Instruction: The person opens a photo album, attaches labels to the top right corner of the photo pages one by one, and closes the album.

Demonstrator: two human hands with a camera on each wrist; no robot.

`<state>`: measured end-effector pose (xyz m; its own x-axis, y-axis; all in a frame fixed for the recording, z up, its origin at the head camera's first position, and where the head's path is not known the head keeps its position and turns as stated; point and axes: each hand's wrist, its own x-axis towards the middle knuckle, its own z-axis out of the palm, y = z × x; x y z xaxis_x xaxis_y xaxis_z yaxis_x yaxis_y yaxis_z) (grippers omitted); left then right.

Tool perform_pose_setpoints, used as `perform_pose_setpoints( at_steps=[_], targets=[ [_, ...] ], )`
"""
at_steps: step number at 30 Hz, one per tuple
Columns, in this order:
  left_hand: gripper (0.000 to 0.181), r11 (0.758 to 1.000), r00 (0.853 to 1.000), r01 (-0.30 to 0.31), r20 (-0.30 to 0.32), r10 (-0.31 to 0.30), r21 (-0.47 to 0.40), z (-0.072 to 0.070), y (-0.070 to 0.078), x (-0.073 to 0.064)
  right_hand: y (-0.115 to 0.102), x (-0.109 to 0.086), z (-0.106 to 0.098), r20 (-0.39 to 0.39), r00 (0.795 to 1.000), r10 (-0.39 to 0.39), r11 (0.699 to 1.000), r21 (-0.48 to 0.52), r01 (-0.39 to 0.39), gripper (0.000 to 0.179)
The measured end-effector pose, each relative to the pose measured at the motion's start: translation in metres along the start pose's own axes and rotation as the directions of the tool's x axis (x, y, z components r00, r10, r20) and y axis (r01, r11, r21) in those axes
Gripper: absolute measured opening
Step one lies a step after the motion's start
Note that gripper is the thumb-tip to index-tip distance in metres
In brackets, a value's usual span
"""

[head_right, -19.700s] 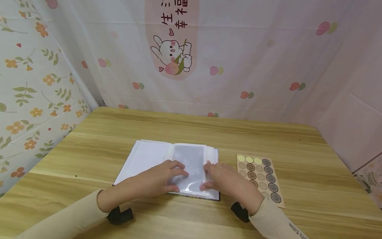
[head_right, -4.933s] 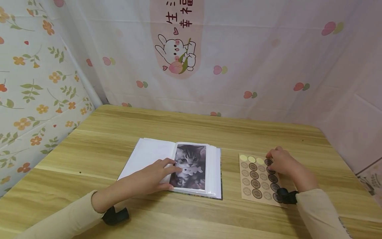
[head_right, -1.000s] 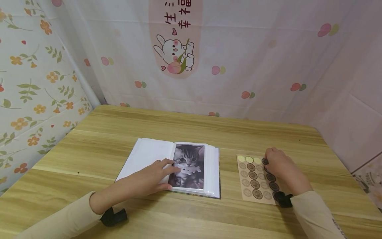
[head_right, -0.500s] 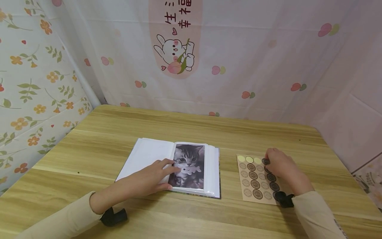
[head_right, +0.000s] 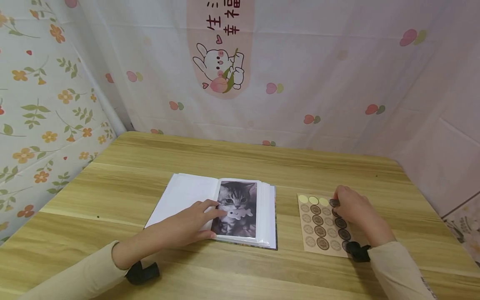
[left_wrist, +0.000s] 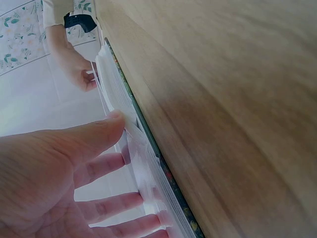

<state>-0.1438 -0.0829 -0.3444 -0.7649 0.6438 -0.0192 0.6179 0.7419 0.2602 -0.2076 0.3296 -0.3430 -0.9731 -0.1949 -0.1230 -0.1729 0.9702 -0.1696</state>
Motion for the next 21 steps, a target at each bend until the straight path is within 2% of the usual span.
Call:
perform_pose_setpoints(
  at_steps=[9, 14, 21],
  targets=[
    [0.051, 1.0, 1.0, -0.001, 0.001, 0.001, -0.005, -0.0005, 0.0002, 0.0001, 0.002, -0.0004, -0.0023, 0.014, 1.0, 0.008, 0.999, 0.033, -0.009, 0.026],
    [0.051, 1.0, 1.0, -0.005, 0.0, 0.005, -0.001, -0.0003, -0.0004, 0.0002, 0.004, -0.0004, -0.0047, 0.004, 1.0, -0.021, 0.999, 0.046, 0.02, 0.027],
    [0.051, 1.0, 1.0, -0.013, -0.001, 0.013, 0.005, -0.0002, -0.0012, 0.0004, 0.0029, -0.0001, -0.0092, -0.012, 0.999, -0.031, 0.998, 0.059, 0.032, 0.017]
  ],
)
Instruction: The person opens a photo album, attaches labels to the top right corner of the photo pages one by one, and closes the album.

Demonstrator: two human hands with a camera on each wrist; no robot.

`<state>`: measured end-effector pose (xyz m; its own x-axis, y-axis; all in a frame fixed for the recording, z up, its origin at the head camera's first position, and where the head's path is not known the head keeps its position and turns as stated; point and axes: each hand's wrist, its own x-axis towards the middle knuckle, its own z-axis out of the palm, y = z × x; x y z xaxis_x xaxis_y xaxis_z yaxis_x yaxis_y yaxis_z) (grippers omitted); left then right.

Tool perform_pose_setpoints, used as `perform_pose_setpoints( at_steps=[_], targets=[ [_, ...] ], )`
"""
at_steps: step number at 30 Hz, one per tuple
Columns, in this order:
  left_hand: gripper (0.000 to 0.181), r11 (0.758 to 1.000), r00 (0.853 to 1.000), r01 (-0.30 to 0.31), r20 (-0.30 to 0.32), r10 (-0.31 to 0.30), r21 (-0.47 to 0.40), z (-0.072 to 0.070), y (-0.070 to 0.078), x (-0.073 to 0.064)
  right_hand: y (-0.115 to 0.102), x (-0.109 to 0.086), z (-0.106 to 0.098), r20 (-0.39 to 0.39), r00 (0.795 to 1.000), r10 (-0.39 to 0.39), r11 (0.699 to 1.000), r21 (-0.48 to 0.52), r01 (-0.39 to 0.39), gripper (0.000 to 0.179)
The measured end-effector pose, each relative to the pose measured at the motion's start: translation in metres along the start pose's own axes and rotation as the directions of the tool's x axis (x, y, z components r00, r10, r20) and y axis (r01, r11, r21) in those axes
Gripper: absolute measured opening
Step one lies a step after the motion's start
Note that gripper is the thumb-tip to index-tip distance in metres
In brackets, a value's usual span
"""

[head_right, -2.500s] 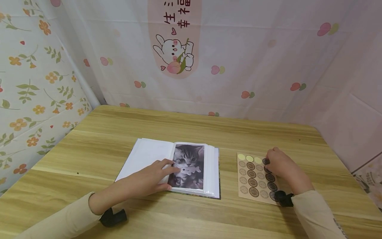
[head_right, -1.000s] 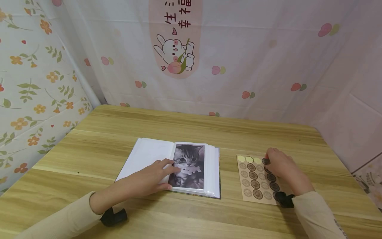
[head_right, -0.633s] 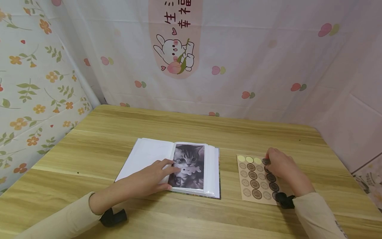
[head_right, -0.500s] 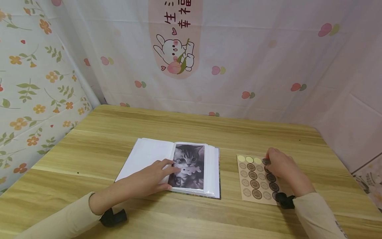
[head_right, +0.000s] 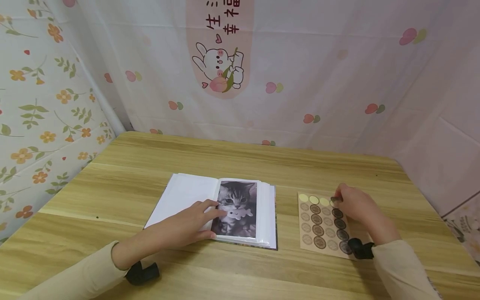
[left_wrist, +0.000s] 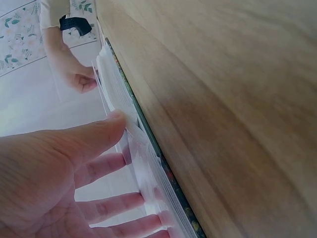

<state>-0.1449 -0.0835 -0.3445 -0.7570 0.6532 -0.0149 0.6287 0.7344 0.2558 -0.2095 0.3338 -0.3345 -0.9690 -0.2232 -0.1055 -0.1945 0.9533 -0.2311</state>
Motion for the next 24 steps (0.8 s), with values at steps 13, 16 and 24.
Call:
perform_pose_setpoints(
  at_steps=[13, 16, 24],
  targets=[
    [0.051, 1.0, 1.0, -0.003, 0.001, 0.003, -0.003, 0.0, 0.0, 0.0, -0.029, 0.005, -0.012, -0.068, 0.997, -0.023, 0.999, 0.048, 0.026, 0.014],
    [0.051, 1.0, 1.0, 0.001, 0.005, -0.001, -0.007, -0.001, 0.001, 0.0, -0.042, 0.007, -0.015, -0.079, 0.995, -0.06, 0.997, 0.038, 0.063, 0.015],
    [0.051, 1.0, 1.0, 0.006, 0.007, -0.006, -0.006, 0.0, 0.0, 0.0, -0.078, 0.016, -0.014, -0.126, 0.978, -0.169, 0.984, 0.036, 0.175, 0.007]
  ],
)
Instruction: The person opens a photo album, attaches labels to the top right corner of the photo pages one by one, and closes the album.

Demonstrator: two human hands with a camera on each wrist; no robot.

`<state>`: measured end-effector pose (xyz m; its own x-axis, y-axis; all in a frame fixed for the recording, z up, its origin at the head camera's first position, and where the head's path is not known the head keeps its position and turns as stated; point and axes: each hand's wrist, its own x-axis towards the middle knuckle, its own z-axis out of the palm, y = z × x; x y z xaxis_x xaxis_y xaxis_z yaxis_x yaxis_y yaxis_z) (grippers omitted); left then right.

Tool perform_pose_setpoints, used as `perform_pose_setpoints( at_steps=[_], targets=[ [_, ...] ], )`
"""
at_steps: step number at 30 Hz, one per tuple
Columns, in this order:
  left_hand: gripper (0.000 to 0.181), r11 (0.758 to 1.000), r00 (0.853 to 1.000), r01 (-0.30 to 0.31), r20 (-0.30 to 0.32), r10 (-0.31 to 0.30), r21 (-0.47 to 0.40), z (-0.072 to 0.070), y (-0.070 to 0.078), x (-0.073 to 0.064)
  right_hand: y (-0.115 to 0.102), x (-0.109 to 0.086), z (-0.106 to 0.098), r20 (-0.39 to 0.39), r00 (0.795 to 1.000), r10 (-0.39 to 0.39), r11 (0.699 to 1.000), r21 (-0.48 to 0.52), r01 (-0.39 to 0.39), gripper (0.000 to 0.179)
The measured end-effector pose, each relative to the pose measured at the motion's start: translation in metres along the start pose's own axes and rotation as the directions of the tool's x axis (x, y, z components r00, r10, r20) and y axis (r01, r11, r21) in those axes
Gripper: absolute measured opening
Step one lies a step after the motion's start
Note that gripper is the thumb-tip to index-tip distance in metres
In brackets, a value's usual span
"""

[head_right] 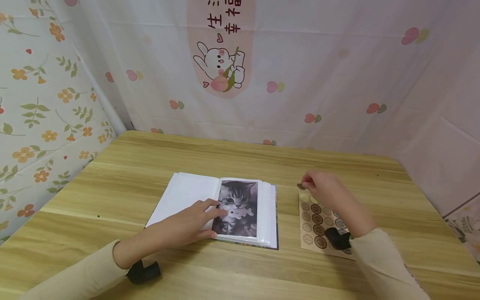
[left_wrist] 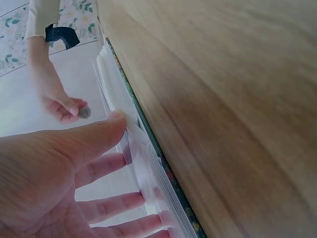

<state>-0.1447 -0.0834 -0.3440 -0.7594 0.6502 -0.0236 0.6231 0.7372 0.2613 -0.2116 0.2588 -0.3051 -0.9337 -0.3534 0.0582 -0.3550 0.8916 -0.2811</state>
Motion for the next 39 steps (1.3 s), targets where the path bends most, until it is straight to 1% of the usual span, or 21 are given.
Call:
perform_pose_setpoints(
  at_steps=[6, 11, 17, 20, 24, 29, 39],
  targets=[
    [0.051, 1.0, 1.0, 0.01, 0.007, -0.011, 0.003, -0.001, 0.001, 0.0, -0.022, 0.012, 0.003, 0.013, 0.999, -0.045, 0.999, 0.029, 0.045, 0.005],
    [0.051, 1.0, 1.0, 0.013, 0.01, -0.013, 0.006, -0.001, 0.001, 0.001, -0.033, 0.025, 0.008, 0.026, 0.997, -0.068, 0.996, 0.06, 0.066, 0.005],
    [0.051, 1.0, 1.0, 0.009, 0.006, -0.009, 0.002, 0.001, -0.001, 0.002, -0.037, 0.041, 0.019, 0.051, 0.991, -0.126, 0.99, 0.066, 0.123, 0.003],
    [0.051, 1.0, 1.0, 0.012, 0.007, -0.012, 0.005, 0.001, -0.001, 0.002, -0.038, 0.048, 0.025, 0.071, 0.986, -0.148, 0.985, 0.1, 0.14, 0.005],
    [0.051, 1.0, 1.0, 0.017, 0.013, -0.017, -0.003, 0.0, -0.001, 0.001, -0.039, 0.054, 0.032, 0.103, 0.981, -0.162, 0.977, 0.157, 0.145, 0.007],
    [0.051, 1.0, 1.0, 0.02, 0.019, -0.02, -0.011, 0.0, 0.0, 0.001, -0.043, 0.059, 0.04, 0.128, 0.978, -0.163, 0.975, 0.171, 0.14, 0.006],
    [0.051, 1.0, 0.999, 0.023, 0.025, -0.023, 0.002, 0.002, -0.003, 0.002, -0.048, 0.068, 0.048, 0.126, 0.976, -0.175, 0.965, 0.216, 0.146, 0.006]
  ],
)
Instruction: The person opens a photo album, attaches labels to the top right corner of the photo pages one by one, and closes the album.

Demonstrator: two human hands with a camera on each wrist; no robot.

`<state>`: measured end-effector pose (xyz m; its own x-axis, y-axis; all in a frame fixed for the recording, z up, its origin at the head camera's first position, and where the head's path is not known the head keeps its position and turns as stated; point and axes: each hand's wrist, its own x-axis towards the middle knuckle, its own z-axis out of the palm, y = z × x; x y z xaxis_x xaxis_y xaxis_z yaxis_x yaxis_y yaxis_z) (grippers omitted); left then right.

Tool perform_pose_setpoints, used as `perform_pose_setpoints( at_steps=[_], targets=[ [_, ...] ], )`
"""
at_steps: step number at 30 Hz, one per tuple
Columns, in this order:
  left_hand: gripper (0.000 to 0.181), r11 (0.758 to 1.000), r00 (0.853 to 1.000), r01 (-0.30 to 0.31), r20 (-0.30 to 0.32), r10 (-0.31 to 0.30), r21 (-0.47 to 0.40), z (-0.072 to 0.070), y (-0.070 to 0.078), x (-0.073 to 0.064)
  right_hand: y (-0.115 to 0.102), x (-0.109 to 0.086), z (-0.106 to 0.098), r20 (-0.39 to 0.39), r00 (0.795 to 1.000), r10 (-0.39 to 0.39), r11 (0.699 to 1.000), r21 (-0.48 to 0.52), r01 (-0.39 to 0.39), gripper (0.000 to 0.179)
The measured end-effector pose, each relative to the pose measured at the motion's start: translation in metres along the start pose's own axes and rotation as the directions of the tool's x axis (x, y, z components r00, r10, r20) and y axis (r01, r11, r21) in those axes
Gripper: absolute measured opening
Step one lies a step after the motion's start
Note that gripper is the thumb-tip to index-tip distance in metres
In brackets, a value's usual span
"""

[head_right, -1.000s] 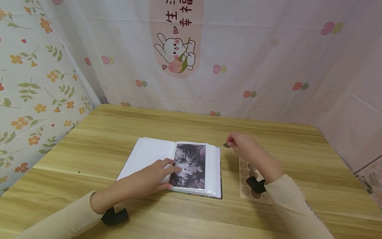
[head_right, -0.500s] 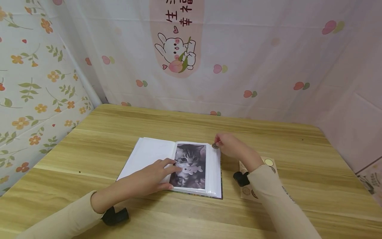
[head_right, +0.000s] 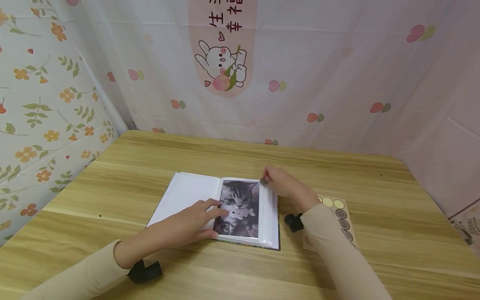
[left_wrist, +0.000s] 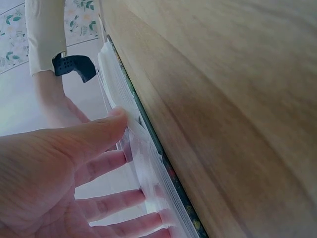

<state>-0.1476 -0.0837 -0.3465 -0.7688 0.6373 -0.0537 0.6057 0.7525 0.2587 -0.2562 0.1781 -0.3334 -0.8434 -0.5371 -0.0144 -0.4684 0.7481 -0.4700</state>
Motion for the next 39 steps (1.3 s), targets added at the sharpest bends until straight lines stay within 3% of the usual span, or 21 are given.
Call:
perform_pose_setpoints(
  at_steps=[16, 39],
  targets=[
    [0.051, 1.0, 1.0, -0.005, -0.006, 0.005, 0.0, 0.0, 0.001, 0.0, -0.006, 0.009, 0.001, 0.05, 0.998, 0.029, 0.997, 0.074, -0.033, 0.008],
    [0.052, 1.0, 1.0, -0.007, 0.0, 0.007, 0.003, -0.002, 0.002, -0.001, -0.014, 0.013, 0.005, 0.052, 0.991, 0.125, 0.992, 0.016, -0.126, 0.006]
  ],
)
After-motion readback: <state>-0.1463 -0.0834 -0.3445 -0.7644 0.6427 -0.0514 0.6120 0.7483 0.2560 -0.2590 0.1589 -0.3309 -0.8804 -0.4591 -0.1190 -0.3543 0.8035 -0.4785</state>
